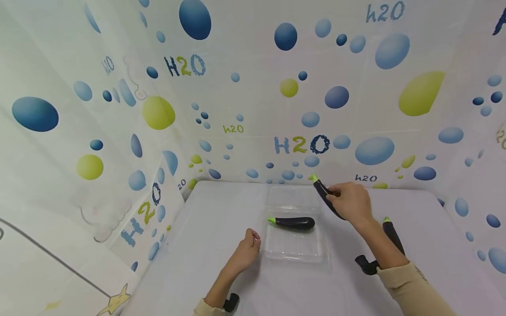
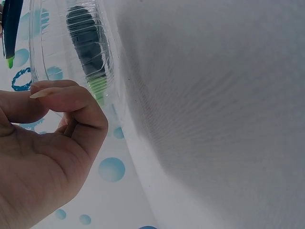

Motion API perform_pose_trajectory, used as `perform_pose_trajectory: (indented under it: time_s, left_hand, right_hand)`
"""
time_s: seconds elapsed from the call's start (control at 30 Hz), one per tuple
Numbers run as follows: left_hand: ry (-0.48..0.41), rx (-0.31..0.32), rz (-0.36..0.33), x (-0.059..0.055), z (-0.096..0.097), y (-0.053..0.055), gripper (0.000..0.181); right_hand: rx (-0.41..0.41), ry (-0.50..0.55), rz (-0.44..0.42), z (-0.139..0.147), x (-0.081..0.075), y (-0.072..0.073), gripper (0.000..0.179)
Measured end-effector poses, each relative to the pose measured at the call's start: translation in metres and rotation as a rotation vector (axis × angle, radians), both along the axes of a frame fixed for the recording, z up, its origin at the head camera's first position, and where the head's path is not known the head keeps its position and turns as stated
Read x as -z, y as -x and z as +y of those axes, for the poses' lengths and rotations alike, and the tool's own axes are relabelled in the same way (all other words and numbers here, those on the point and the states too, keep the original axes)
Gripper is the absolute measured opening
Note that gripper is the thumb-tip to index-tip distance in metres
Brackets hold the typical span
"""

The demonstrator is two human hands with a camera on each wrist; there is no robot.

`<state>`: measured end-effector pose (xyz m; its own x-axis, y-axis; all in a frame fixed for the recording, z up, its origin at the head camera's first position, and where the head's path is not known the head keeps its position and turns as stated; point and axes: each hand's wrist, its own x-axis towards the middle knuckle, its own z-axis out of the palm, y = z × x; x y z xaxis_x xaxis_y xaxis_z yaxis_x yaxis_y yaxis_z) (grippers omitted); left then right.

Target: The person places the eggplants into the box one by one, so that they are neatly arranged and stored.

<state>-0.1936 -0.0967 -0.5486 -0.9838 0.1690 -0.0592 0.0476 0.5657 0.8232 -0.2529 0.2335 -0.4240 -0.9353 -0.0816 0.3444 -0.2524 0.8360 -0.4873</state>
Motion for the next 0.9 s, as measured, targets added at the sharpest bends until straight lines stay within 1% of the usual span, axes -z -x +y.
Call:
perform_pose_trajectory:
  time_s: [0.1,0.3,0.4,0.7,0.9]
  left_hand:
    - [0.003,-0.006,-0.009,-0.001,0.0,0.0,0.009]
    - [0.016,-0.01,0.004,-0.001,0.002,0.001,0.01]
    - [0.005,-0.007,0.002,-0.002,0.002,0.001,0.01]
    - [0.001,0.003,-0.025,0.0,0.001,0.004,0.01]
    - [0.031,0.011,-0.004,0.001,0.001,0.004,0.01]
  right_hand:
    - [-0.02,0.004,0.001,-0.003,0.0,0.001,0.025]
    - [-0.063,0.005,0.001,-0.011,0.001,0.003,0.024]
    - [-0.087,0.001,-0.001,-0.015,0.002,0.005,0.023]
    - [-0.161,-0.022,-0.014,-0.024,0.008,0.007,0.022]
    - [-0.193,-0.055,-0.036,-0.03,0.01,0.008,0.023]
